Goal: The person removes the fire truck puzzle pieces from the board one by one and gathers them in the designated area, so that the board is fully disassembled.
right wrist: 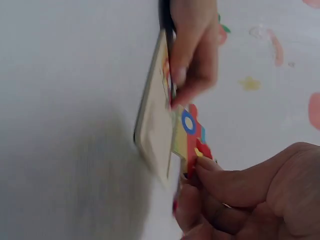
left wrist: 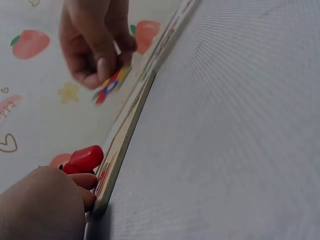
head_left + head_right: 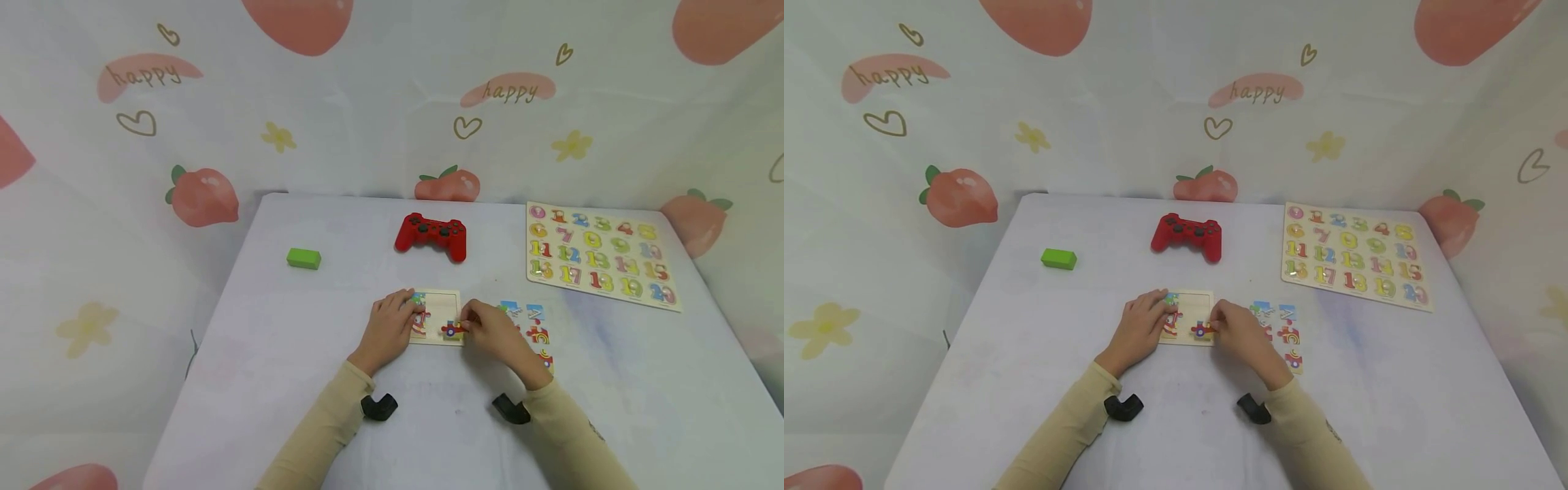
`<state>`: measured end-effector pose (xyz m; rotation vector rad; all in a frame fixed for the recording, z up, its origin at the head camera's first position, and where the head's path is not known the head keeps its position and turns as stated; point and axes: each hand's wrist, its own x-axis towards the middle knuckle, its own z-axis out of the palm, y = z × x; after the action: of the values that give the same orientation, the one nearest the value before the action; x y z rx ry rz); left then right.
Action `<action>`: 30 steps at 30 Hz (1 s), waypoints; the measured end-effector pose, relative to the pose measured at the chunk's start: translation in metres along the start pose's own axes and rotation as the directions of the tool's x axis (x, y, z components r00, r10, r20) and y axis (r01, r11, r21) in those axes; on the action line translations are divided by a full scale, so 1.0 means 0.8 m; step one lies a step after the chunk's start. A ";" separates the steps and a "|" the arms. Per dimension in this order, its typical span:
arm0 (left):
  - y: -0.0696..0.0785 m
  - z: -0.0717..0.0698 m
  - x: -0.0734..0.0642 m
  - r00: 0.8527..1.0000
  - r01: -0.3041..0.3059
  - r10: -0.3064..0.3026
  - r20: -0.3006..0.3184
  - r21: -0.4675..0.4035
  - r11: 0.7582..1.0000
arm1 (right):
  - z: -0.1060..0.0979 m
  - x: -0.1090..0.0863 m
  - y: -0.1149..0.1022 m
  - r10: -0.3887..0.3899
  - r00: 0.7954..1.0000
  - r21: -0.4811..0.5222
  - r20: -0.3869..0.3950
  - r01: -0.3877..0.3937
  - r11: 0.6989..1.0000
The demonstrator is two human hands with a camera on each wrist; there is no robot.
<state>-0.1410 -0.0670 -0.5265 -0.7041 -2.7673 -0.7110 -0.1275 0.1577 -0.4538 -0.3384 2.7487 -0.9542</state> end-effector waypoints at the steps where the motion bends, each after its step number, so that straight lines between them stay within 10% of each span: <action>1: 0.000 0.001 0.000 1.000 -0.001 0.001 -0.004 -0.002 1.000 | -0.007 -0.005 0.005 0.003 1.000 -0.001 0.010 -0.003 1.000; 14: -0.001 0.002 0.001 0.999 0.029 -0.031 0.042 0.035 0.999 | -0.069 -0.078 0.072 0.029 0.988 -0.075 0.150 -0.018 0.997; 30: -0.001 0.000 0.002 0.998 0.051 -0.051 0.026 0.015 0.999 | -0.058 -0.075 0.085 0.034 0.989 -0.059 0.146 -0.026 0.998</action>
<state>-0.1425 -0.0667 -0.5263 -0.6467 -2.8206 -0.6961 -0.0927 0.2533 -0.4536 -0.3607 2.6430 -0.8113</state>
